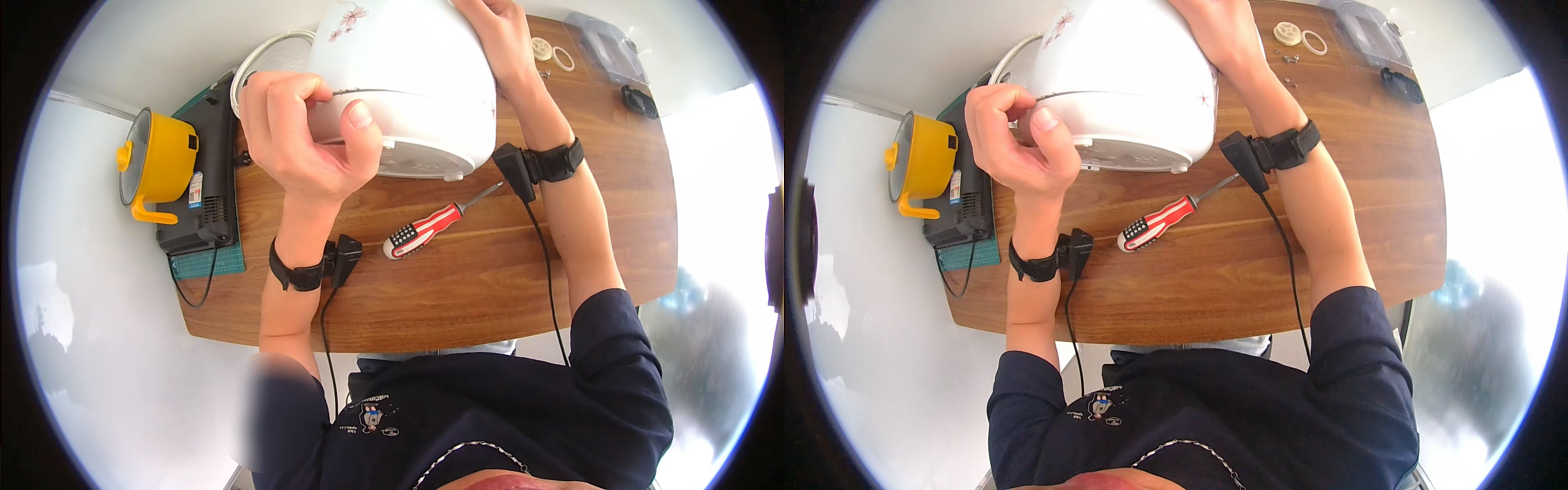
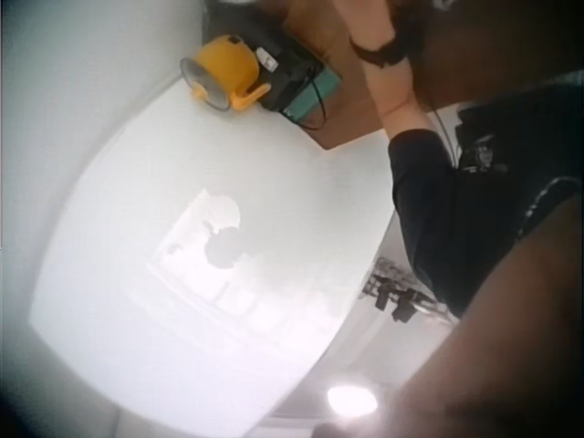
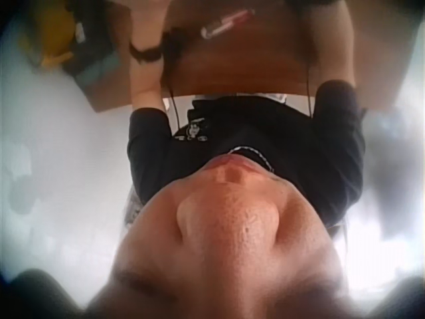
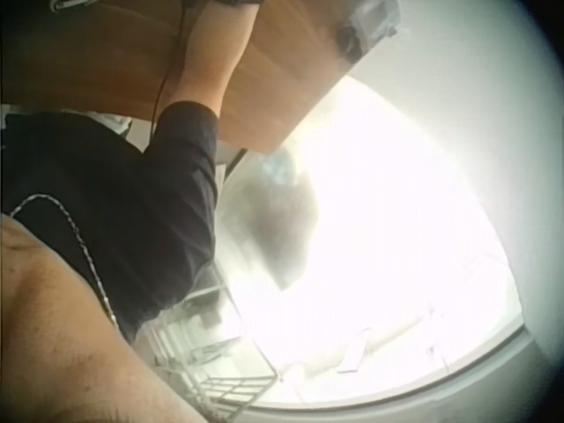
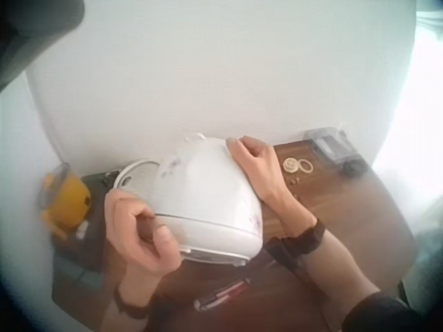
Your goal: The person disassembles a white rice cooker on a wooden table. They use a screwdriver to remove screws from the lid and base, then separate the plastic components and expose the internal heating element and wiring.
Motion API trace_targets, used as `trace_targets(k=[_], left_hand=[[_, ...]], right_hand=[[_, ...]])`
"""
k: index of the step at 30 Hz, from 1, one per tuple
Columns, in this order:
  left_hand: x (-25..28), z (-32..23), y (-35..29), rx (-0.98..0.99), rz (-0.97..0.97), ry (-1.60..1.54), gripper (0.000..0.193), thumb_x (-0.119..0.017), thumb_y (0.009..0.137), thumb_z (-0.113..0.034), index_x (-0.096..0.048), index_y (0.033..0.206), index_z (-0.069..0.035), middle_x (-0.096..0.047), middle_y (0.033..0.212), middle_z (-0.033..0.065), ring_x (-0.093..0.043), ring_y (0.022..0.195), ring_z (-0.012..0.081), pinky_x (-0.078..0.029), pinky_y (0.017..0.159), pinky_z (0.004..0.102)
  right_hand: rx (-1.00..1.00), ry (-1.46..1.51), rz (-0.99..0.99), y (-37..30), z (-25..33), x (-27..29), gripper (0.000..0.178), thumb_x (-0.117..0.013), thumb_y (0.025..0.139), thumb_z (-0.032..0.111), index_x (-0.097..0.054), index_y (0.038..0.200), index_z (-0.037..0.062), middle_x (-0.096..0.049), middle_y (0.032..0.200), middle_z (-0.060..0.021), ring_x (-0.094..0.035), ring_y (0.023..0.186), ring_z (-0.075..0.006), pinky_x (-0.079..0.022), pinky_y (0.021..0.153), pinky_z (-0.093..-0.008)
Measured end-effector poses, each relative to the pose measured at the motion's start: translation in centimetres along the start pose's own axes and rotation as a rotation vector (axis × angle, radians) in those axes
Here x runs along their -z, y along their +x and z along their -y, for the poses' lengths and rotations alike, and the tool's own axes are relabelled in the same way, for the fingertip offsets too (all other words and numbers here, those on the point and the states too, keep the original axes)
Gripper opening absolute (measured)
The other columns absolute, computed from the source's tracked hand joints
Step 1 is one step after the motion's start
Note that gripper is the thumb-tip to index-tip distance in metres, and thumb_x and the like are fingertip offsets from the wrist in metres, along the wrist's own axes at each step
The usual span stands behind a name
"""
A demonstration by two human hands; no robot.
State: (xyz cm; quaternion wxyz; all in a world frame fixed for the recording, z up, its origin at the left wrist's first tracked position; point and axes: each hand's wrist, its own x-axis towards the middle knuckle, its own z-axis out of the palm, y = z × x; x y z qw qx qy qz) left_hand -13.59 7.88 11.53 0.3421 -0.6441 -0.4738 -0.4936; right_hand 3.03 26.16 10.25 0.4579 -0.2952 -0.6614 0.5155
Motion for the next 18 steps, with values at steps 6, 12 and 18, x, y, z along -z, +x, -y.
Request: trace_targets(k=[6, 12, 18], left_hand=[[-0.04, -0.01, 0.19, 0.029, 0.039, -0.045, 0.028, -0.069, 0.086, -0.029, -0.053, 0.083, -0.007, -0.048, 0.076, 0.0058, -0.046, 0.07, 0.0245, -0.037, 0.061, 0.0365], [-0.03, -0.34, 0.41, 0.106, 0.1, -0.108, 0.031, -0.07, 0.085, -0.028, -0.047, 0.081, -0.008, -0.042, 0.075, 0.0059, -0.042, 0.069, 0.0246, -0.034, 0.059, 0.0376], [0.32, -0.44, 0.81, 0.072, 0.139, -0.076, 0.031, -0.068, 0.085, -0.026, -0.044, 0.08, -0.008, -0.04, 0.075, 0.0067, -0.041, 0.067, 0.025, -0.033, 0.059, 0.0378]], right_hand=[[-0.026, 0.009, 0.007, 0.15, 0.0, 0.0, 0.044, -0.065, 0.103, 0.041, -0.068, 0.086, 0.0009, -0.057, 0.072, 0.003, -0.048, 0.065, -0.0064, -0.039, 0.056, -0.0276], [-0.021, 0.041, 0.048, 0.36, -0.25, 0.1, 0.044, -0.064, 0.105, 0.042, -0.069, 0.088, 0.0016, -0.058, 0.072, 0.003, -0.049, 0.064, -0.0061, -0.04, 0.055, -0.0267], [-0.006, 0.059, 0.059, 0.46, -0.22, -0.04, 0.044, -0.064, 0.104, 0.042, -0.069, 0.09, 0.0012, -0.06, 0.074, 0.0018, -0.051, 0.065, -0.0072, -0.041, 0.057, -0.0268]])
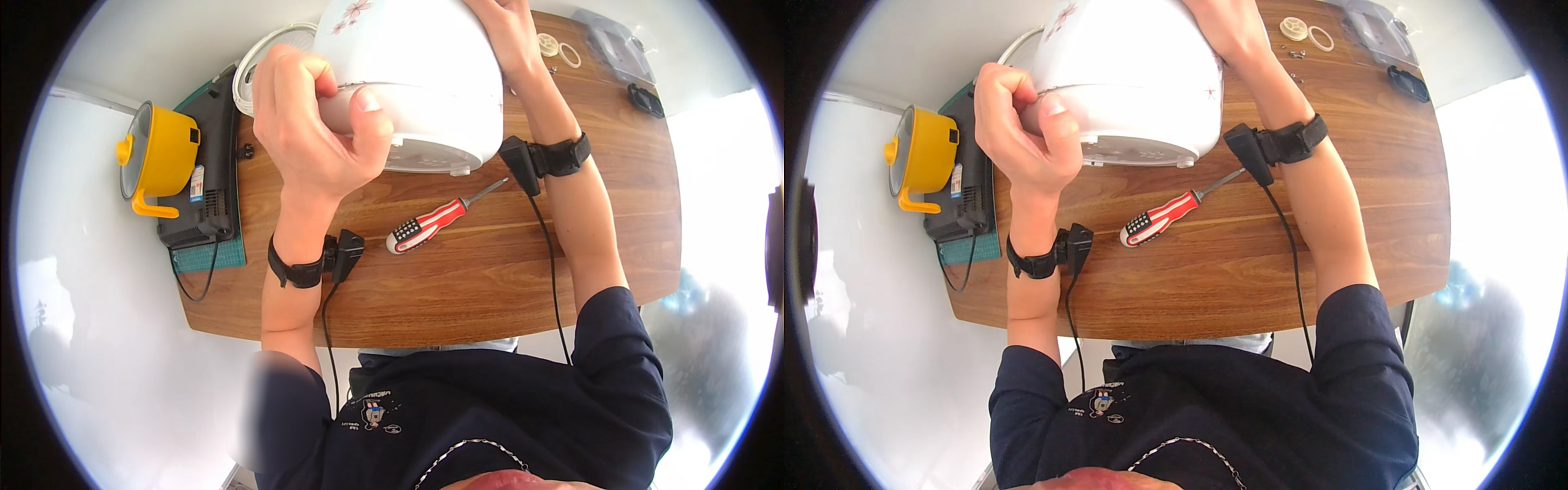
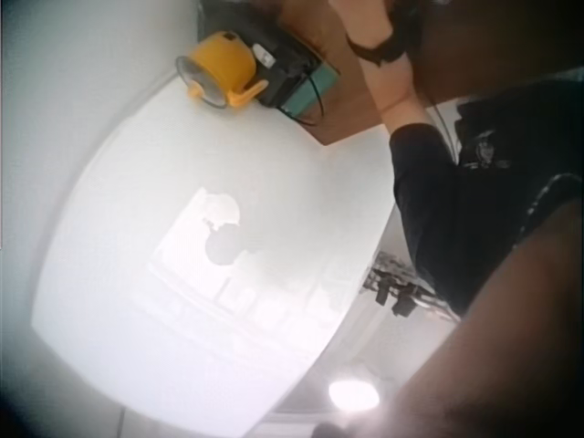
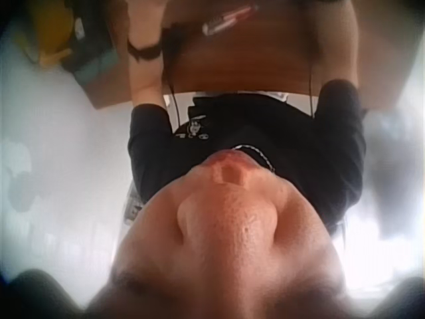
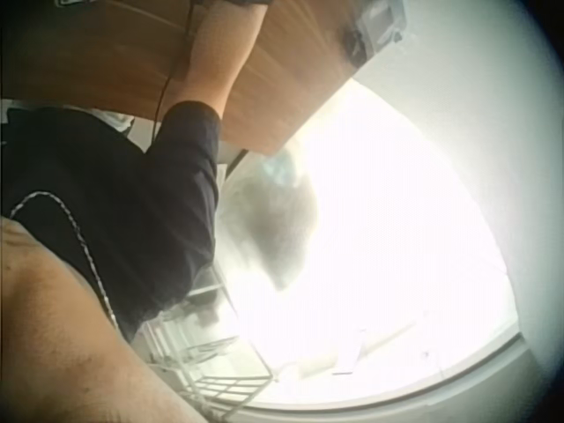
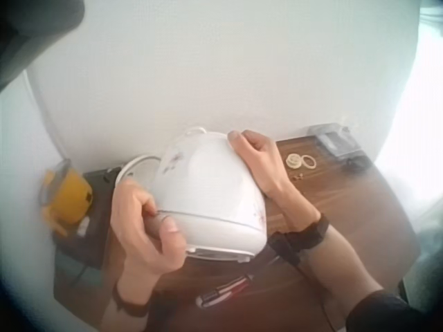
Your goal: The person disassembles a white rice cooker on a wooden table. They use a screwdriver to remove screws from the lid and base, then separate the plastic components and expose the internal heating element and wiring.
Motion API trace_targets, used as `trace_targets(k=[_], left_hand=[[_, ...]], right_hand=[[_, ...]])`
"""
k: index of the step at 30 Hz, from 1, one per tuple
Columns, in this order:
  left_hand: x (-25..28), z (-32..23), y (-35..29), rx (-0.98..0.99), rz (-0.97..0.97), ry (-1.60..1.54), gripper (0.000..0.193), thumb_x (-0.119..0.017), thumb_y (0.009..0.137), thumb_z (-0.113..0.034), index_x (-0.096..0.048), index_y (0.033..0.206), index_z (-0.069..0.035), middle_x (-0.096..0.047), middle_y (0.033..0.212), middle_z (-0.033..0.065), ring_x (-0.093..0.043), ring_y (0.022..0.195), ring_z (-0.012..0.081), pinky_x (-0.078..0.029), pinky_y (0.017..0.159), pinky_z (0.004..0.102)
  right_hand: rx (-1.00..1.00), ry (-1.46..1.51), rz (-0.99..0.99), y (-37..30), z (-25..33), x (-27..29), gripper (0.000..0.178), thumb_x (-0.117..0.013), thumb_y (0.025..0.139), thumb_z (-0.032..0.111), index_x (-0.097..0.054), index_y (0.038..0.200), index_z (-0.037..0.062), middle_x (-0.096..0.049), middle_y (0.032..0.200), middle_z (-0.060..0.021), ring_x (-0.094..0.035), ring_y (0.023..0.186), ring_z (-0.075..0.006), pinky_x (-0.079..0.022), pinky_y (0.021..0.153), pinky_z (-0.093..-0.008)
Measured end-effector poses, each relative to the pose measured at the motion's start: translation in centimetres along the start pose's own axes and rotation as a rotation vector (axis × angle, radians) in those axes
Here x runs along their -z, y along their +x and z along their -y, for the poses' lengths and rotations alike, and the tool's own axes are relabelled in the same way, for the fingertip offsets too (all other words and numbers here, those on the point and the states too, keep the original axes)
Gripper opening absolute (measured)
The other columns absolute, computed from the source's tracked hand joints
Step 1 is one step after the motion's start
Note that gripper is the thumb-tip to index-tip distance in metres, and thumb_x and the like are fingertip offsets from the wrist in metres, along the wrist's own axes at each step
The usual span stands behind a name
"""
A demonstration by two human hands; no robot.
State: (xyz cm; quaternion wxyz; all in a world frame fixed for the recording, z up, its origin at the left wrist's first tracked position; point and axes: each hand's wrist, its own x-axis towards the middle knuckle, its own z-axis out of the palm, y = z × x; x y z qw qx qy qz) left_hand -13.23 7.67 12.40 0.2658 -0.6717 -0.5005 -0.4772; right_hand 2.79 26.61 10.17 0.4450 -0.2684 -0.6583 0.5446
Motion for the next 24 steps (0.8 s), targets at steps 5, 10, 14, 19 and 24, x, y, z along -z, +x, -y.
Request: trace_targets(k=[5, 10, 14, 19, 24], left_hand=[[0.1, 0.1, -0.2, -0.004, 0.002, 0.008, 0.028, -0.068, 0.085, -0.026, -0.046, 0.081, -0.007, -0.042, 0.076, 0.0076, -0.042, 0.068, 0.0256, -0.035, 0.06, 0.0382], [0.3, -0.9, 0.6, -0.134, -0.002, 0.117, 0.019, -0.063, 0.088, -0.017, -0.05, 0.085, -0.003, -0.052, 0.087, 0.0085, -0.05, 0.079, 0.0262, -0.041, 0.068, 0.0351], [0.3, -1.6, 0.4, -0.286, 0.071, 0.205, 0.02, -0.067, 0.087, -0.027, -0.065, 0.095, -0.008, -0.061, 0.098, 0.0084, -0.053, 0.085, 0.0272, -0.043, 0.076, 0.0373], [0.2, -3.4, 0.2, -0.284, 0.087, 0.312, 0.027, -0.07, 0.086, -0.034, -0.07, 0.102, -0.012, -0.064, 0.1, 0.0066, -0.054, 0.086, 0.0264, -0.043, 0.075, 0.0366], [-0.3, -3.0, 0.0, -0.335, 0.022, 0.26, 0.026, -0.069, 0.089, -0.038, -0.068, 0.097, -0.014, -0.062, 0.094, 0.0043, -0.053, 0.08, 0.0241, -0.042, 0.068, 0.0355]], right_hand=[[0.003, -0.021, 0.004, -0.2, 0.3, 0.0, 0.047, -0.064, 0.104, 0.044, -0.07, 0.091, -0.0002, -0.061, 0.075, 0.0002, -0.053, 0.067, -0.0089, -0.043, 0.058, -0.0283], [-0.02, -0.027, 0.029, -0.4, 0.8, 0.2, 0.047, -0.063, 0.101, 0.044, -0.072, 0.096, -0.002, -0.064, 0.076, -0.0028, -0.057, 0.067, -0.0114, -0.046, 0.061, -0.0301], [-0.107, -0.169, -0.009, -1.4, 3.5, -0.2, 0.048, -0.063, 0.1, 0.043, -0.073, 0.1, -0.0036, -0.069, 0.078, -0.0088, -0.063, 0.07, -0.0151, -0.051, 0.065, -0.0327], [-0.078, -0.17, -0.016, -1.6, 4.1, -0.5, 0.05, -0.064, 0.099, 0.045, -0.073, 0.1, -0.0044, -0.071, 0.08, -0.012, -0.066, 0.072, -0.0182, -0.054, 0.069, -0.0363], [-0.052, -0.284, -0.023, -2.3, 6.2, -0.5, 0.051, -0.064, 0.098, 0.045, -0.073, 0.099, -0.0053, -0.072, 0.082, -0.016, -0.068, 0.075, -0.0222, -0.055, 0.071, -0.0382]])
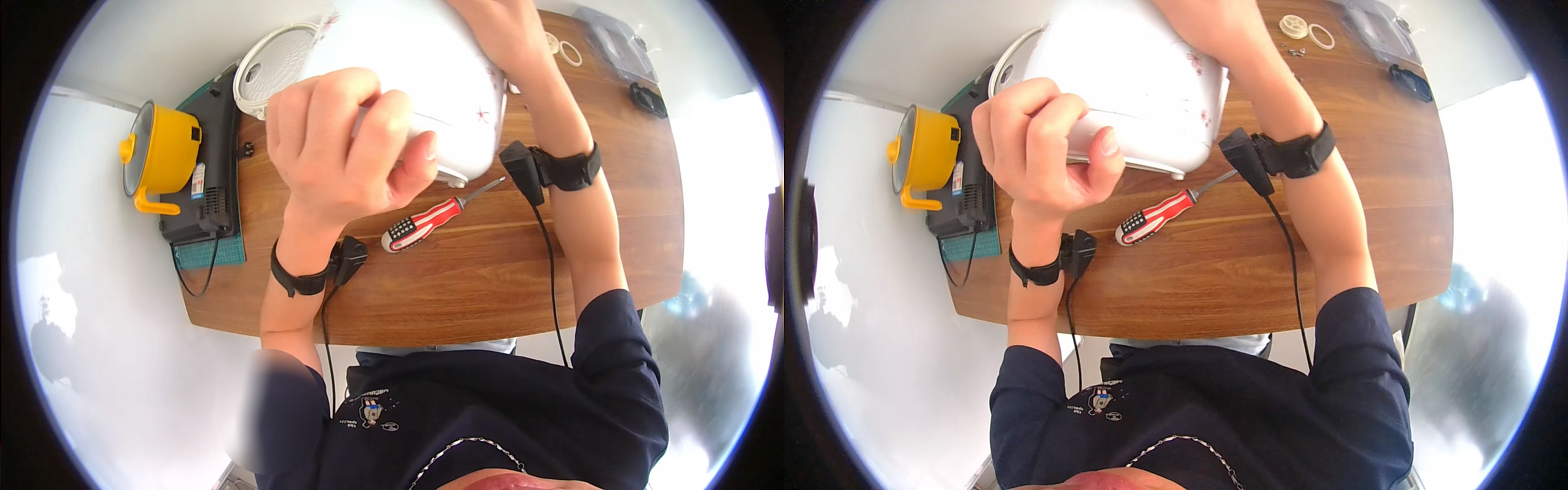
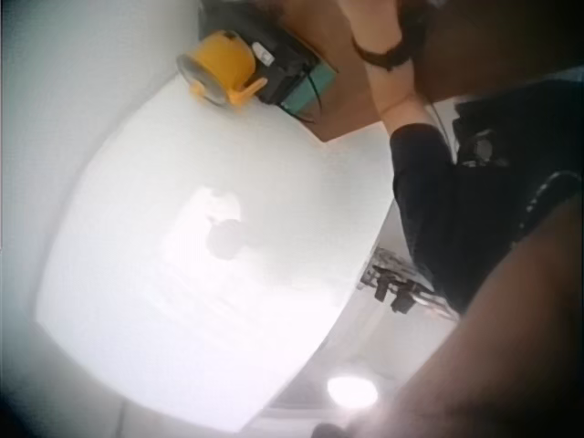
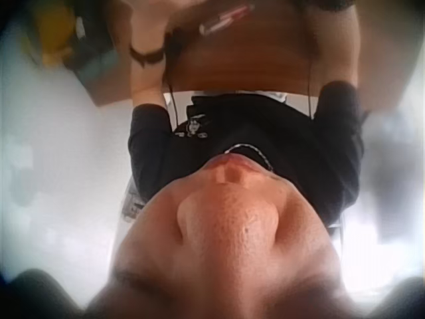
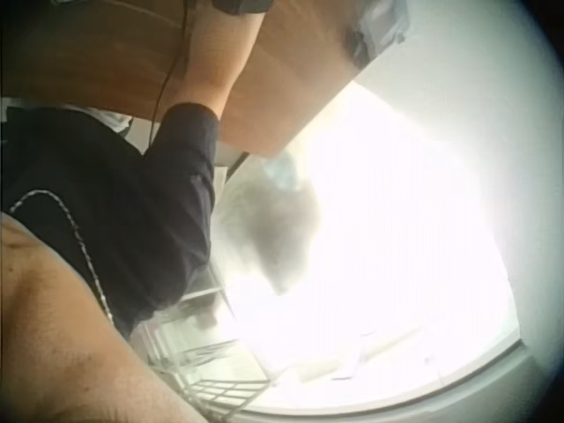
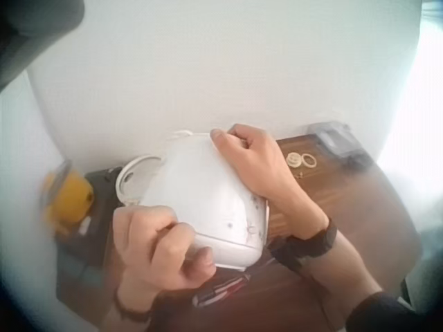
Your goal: The person disassembles a white rice cooker on a wooden table. They use a screwdriver to remove screws from the lid and base, then separate the plastic components and expose the internal heating element and wiring.
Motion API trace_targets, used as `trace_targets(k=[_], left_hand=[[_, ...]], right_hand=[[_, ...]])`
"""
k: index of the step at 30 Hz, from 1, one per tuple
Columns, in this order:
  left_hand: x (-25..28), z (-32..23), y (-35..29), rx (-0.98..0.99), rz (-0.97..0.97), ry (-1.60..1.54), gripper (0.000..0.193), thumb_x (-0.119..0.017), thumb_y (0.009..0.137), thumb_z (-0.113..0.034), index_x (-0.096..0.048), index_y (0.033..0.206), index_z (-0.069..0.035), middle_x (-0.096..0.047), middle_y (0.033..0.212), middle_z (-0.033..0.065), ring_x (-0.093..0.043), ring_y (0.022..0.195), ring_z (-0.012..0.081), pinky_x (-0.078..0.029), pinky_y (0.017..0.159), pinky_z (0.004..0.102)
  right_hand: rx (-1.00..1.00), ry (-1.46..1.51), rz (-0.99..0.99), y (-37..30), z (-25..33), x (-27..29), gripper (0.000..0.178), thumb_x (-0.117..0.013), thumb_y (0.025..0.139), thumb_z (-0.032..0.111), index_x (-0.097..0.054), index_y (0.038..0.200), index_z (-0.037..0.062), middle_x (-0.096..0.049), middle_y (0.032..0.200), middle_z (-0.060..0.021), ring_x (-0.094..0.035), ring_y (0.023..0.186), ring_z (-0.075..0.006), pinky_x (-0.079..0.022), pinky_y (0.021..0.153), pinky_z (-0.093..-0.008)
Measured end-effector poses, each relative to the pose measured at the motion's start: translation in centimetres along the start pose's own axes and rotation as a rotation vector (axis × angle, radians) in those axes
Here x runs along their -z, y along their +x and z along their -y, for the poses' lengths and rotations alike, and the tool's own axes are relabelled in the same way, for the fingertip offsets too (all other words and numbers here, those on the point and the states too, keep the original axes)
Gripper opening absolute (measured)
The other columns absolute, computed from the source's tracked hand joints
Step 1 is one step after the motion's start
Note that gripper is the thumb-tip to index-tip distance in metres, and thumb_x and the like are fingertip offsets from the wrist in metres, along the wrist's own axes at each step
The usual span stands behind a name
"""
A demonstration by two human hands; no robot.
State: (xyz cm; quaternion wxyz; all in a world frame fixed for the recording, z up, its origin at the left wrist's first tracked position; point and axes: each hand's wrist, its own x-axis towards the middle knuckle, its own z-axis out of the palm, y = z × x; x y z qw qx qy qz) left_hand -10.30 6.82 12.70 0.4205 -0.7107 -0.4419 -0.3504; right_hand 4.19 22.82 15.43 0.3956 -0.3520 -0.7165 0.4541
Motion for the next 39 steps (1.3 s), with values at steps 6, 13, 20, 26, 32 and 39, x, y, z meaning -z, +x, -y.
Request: trace_targets(k=[6, 13, 20, 26, 32, 39], left_hand=[[-0.1, -0.6, -0.3, -0.025, -0.052, -0.006, 0.029, -0.064, 0.095, -0.042, -0.065, 0.094, -0.013, -0.06, 0.089, 0.0052, -0.051, 0.076, 0.024, -0.04, 0.065, 0.0352], [-0.7, 1.7, -0.9, 0.039, -0.141, -0.066, 0.028, -0.059, 0.094, -0.038, -0.06, 0.086, -0.01, -0.056, 0.082, 0.0066, -0.048, 0.072, 0.0252, -0.038, 0.063, 0.0367], [-0.6, 4.5, -2.2, 0.176, -0.142, -0.156, 0.014, -0.054, 0.09, -0.02, -0.053, 0.084, -0.008, -0.056, 0.081, 0.0073, -0.048, 0.075, 0.025, -0.038, 0.073, 0.0388], [-1.0, 6.7, -4.2, 0.352, -0.176, -0.26, 0.016, -0.053, 0.096, -0.018, -0.051, 0.085, -0.007, -0.057, 0.086, 0.0079, -0.047, 0.078, 0.0248, -0.038, 0.074, 0.0374], [0.2, 5.6, -1.5, 0.162, -0.036, -0.209, 0.015, -0.062, 0.088, -0.019, -0.056, 0.089, -0.006, -0.059, 0.088, 0.0086, -0.052, 0.081, 0.0254, -0.041, 0.075, 0.0366], [-1.1, 4.8, -1.0, 0.026, -0.099, -0.095, 0.022, -0.068, 0.084, -0.033, -0.061, 0.087, -0.012, -0.058, 0.083, 0.0045, -0.049, 0.075, 0.0247, -0.039, 0.068, 0.0359]], right_hand=[[-0.067, -0.221, -0.018, -1.3, 2.9, 0.4, 0.053, -0.063, 0.099, 0.047, -0.075, 0.104, -0.0046, -0.074, 0.086, -0.0213, -0.072, 0.079, -0.029, -0.056, 0.075, -0.0417], [0.145, -0.161, 0.086, -0.2, 0.5, 1.2, 0.05, -0.066, 0.1, 0.04, -0.072, 0.124, -0.0037, -0.077, 0.1, -0.0207, -0.074, 0.091, -0.0259, -0.058, 0.082, -0.0385], [0.131, -0.046, 0.24, 0.1, 0.1, 1.9, 0.046, -0.068, 0.1, 0.031, -0.069, 0.132, -0.0025, -0.077, 0.107, -0.0143, -0.072, 0.096, -0.0191, -0.058, 0.085, -0.034], [0.286, 0.16, 0.233, 2.0, -4.0, -0.3, 0.041, -0.067, 0.102, 0.03, -0.072, 0.124, -0.0041, -0.077, 0.105, -0.0146, -0.071, 0.092, -0.0187, -0.058, 0.08, -0.0348], [0.009, 0.052, 0.057, 0.3, -1.5, -1.3, 0.047, -0.062, 0.102, 0.04, -0.074, 0.116, -0.0034, -0.076, 0.09, -0.0144, -0.071, 0.079, -0.0195, -0.056, 0.071, -0.036], [0.013, -0.04, 0.014, 0.0, -1.1, -1.2, 0.057, -0.058, 0.101, 0.049, -0.075, 0.112, -0.0041, -0.075, 0.083, -0.0171, -0.071, 0.073, -0.0228, -0.055, 0.068, -0.0378]])
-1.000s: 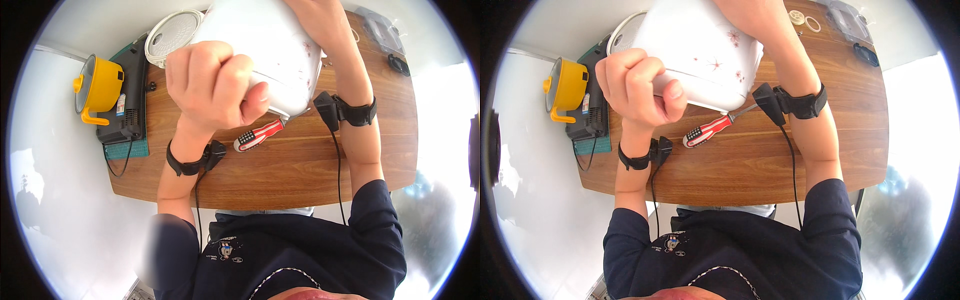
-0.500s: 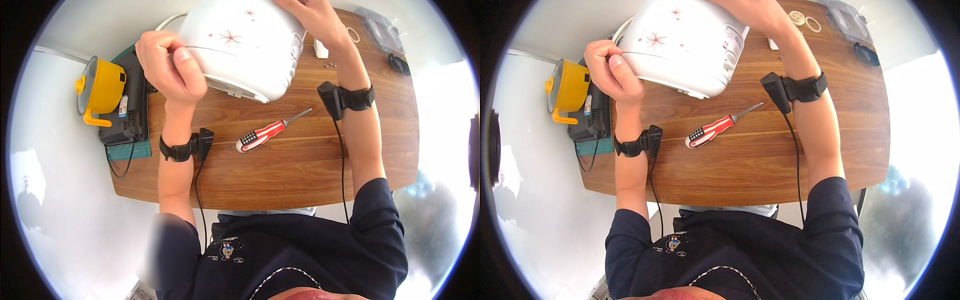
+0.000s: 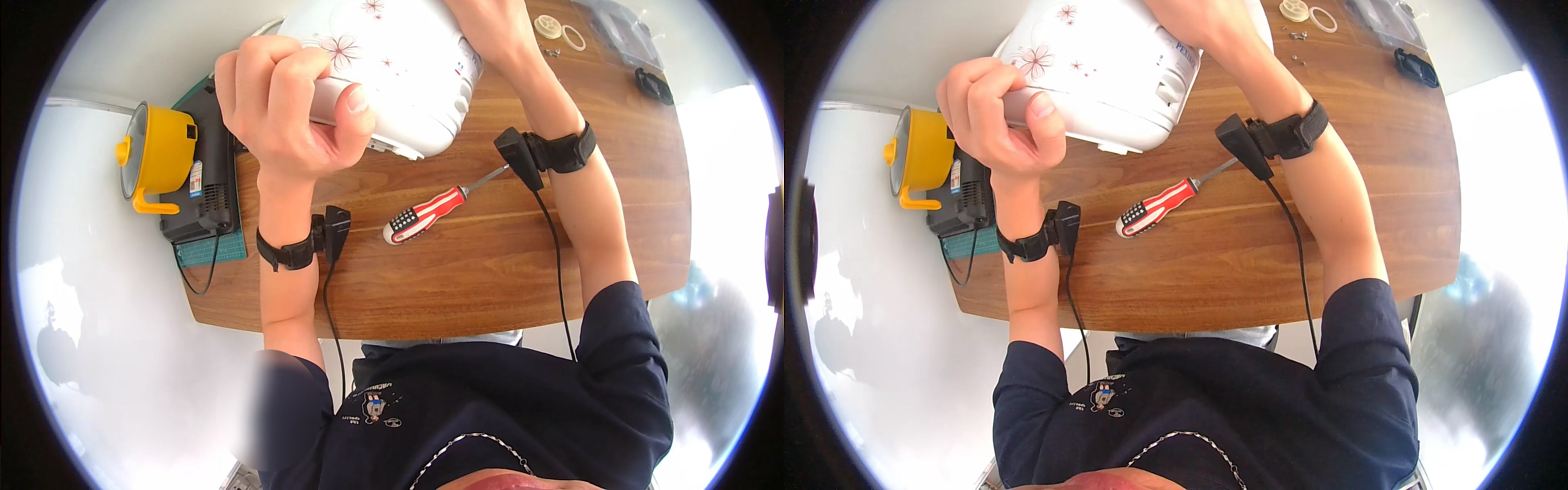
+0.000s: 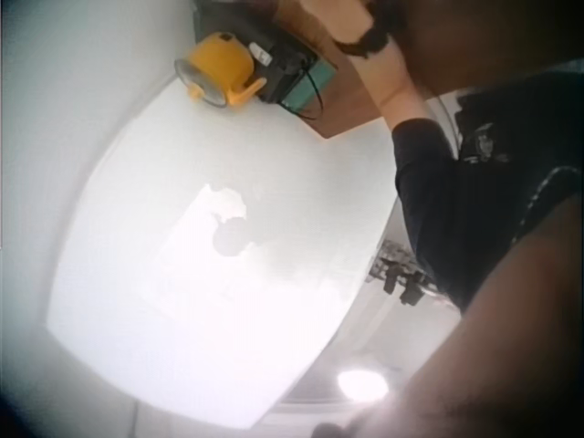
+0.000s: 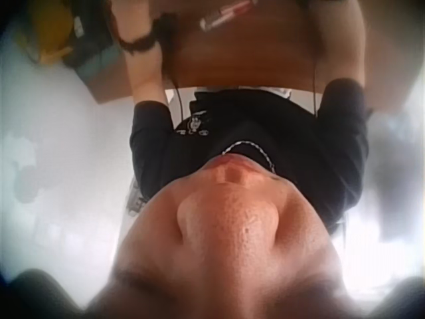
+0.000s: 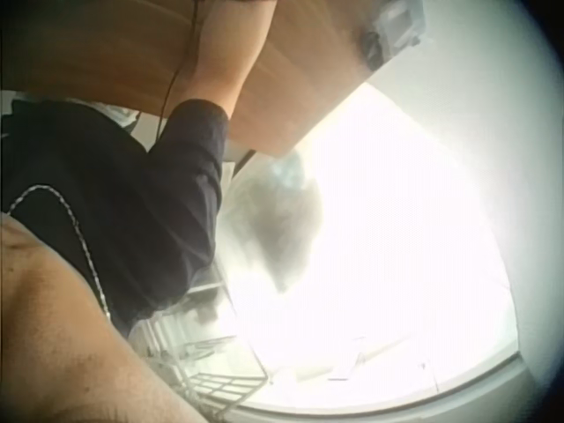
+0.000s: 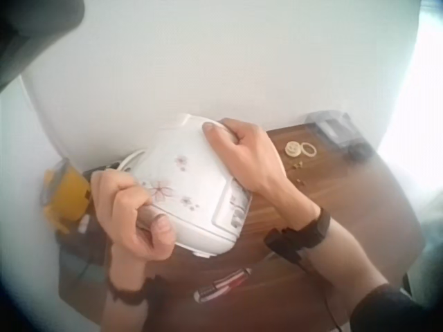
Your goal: The person disassembles a white rice cooker on a wooden table. They use a screwdriver to remove screws from the lid and base, then separate the plastic components and expose the internal heating element and wiring.
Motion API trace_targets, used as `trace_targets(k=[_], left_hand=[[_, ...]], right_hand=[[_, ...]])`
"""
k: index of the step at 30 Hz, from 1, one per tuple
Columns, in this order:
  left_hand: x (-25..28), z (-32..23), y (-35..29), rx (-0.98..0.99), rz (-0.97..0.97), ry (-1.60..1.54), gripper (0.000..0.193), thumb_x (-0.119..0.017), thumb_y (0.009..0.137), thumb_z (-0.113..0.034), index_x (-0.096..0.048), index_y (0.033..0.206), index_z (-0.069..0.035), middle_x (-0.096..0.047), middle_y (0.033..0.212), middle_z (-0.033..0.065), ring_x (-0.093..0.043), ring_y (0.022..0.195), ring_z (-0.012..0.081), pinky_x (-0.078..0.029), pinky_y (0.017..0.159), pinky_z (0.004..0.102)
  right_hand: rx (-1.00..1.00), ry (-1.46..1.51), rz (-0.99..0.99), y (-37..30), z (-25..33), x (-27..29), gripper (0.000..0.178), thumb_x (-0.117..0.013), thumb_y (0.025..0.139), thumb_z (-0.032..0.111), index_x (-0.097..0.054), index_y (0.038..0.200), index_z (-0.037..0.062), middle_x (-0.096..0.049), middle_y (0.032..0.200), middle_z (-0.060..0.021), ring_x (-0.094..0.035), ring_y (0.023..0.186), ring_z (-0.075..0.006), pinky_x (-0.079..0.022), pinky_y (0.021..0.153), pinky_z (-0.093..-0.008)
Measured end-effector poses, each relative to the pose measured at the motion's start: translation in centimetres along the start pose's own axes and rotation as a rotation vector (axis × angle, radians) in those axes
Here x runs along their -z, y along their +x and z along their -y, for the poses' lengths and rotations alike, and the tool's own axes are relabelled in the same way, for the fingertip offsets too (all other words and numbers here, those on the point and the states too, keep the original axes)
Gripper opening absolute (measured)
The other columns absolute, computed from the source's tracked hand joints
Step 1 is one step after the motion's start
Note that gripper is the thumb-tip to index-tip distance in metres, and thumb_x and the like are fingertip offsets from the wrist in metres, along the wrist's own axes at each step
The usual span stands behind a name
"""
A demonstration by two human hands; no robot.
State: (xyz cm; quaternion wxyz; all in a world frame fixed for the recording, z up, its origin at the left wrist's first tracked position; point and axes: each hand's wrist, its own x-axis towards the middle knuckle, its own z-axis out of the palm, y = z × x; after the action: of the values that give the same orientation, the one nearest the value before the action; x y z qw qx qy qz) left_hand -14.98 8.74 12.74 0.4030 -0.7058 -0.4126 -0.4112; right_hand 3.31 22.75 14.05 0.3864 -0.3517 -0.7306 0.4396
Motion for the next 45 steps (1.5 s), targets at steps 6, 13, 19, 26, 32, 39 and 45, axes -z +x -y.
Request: trace_targets(k=[6, 13, 19, 26, 32, 39, 45], left_hand=[[0.2, -0.3, 0.4, -0.035, 0.008, 0.013, 0.026, -0.062, 0.086, -0.03, -0.061, 0.088, -0.005, -0.059, 0.082, 0.0093, -0.053, 0.072, 0.0253, -0.042, 0.066, 0.0364], [-0.2, 0.0, -0.2, 0.02, -0.08, -0.059, 0.023, -0.065, 0.084, -0.031, -0.063, 0.085, -0.009, -0.059, 0.079, 0.0071, -0.05, 0.07, 0.0255, -0.041, 0.063, 0.0354], [0.0, 0.0, -0.1, 0.019, -0.089, -0.079, 0.015, -0.061, 0.08, -0.019, -0.065, 0.084, -0.005, -0.061, 0.079, 0.0093, -0.051, 0.069, 0.0265, -0.041, 0.061, 0.0361], [0.1, -0.1, 0.1, 0.037, -0.045, -0.078, 0.007, -0.058, 0.08, -0.01, -0.062, 0.082, -0.005, -0.059, 0.079, 0.0087, -0.05, 0.071, 0.0264, -0.041, 0.065, 0.0368], [0.5, -0.1, -0.2, 0.092, -0.015, -0.066, 0.007, -0.061, 0.078, -0.013, -0.06, 0.082, -0.008, -0.06, 0.082, 0.0075, -0.05, 0.075, 0.0259, -0.04, 0.07, 0.0361], [0.5, -0.4, -0.7, 0.16, -0.07, -0.059, 0.009, -0.064, 0.077, -0.015, -0.059, 0.082, -0.01, -0.06, 0.083, 0.0041, -0.049, 0.077, 0.0243, -0.038, 0.073, 0.0358], [1.0, -0.5, -0.1, 0.334, 0.049, -0.168, 0.013, -0.065, 0.076, -0.01, -0.052, 0.078, -0.01, -0.053, 0.077, 0.003, -0.044, 0.073, 0.024, -0.036, 0.069, 0.0364]], right_hand=[[-0.024, -0.02, -0.018, 0.1, 0.0, 0.1, 0.06, -0.059, 0.099, 0.052, -0.076, 0.113, -0.0034, -0.076, 0.085, -0.0185, -0.073, 0.075, -0.0246, -0.056, 0.07, -0.0386], [-0.082, -0.05, 0.004, -0.1, 0.8, 0.3, 0.061, -0.058, 0.098, 0.053, -0.077, 0.117, -0.0009, -0.077, 0.088, -0.0194, -0.075, 0.076, -0.0274, -0.058, 0.071, -0.0395], [-0.076, -0.067, -0.008, 0.0, 0.7, 0.4, 0.061, -0.057, 0.097, 0.053, -0.078, 0.118, 0.0001, -0.078, 0.088, -0.0194, -0.076, 0.076, -0.0268, -0.059, 0.071, -0.0397], [-0.072, -0.009, 0.026, 0.0, 0.9, 0.2, 0.06, -0.057, 0.098, 0.052, -0.078, 0.118, -0.0007, -0.078, 0.088, -0.0196, -0.075, 0.075, -0.0261, -0.058, 0.07, -0.0386], [-0.011, -0.002, 0.003, 0.1, 0.2, 0.0, 0.057, -0.058, 0.1, 0.05, -0.077, 0.115, -0.0018, -0.077, 0.087, -0.0198, -0.075, 0.075, -0.0251, -0.058, 0.069, -0.038], [-0.027, -0.044, 0.006, -0.3, 0.9, 0.3, 0.057, -0.057, 0.1, 0.051, -0.077, 0.106, -0.0023, -0.076, 0.083, -0.0177, -0.073, 0.072, -0.0233, -0.057, 0.069, -0.0369], [-0.011, 0.004, 0.0, 0.2, -0.4, 0.0, 0.059, -0.057, 0.099, 0.054, -0.077, 0.104, -0.0018, -0.075, 0.081, -0.0161, -0.072, 0.071, -0.0224, -0.056, 0.068, -0.0373]])
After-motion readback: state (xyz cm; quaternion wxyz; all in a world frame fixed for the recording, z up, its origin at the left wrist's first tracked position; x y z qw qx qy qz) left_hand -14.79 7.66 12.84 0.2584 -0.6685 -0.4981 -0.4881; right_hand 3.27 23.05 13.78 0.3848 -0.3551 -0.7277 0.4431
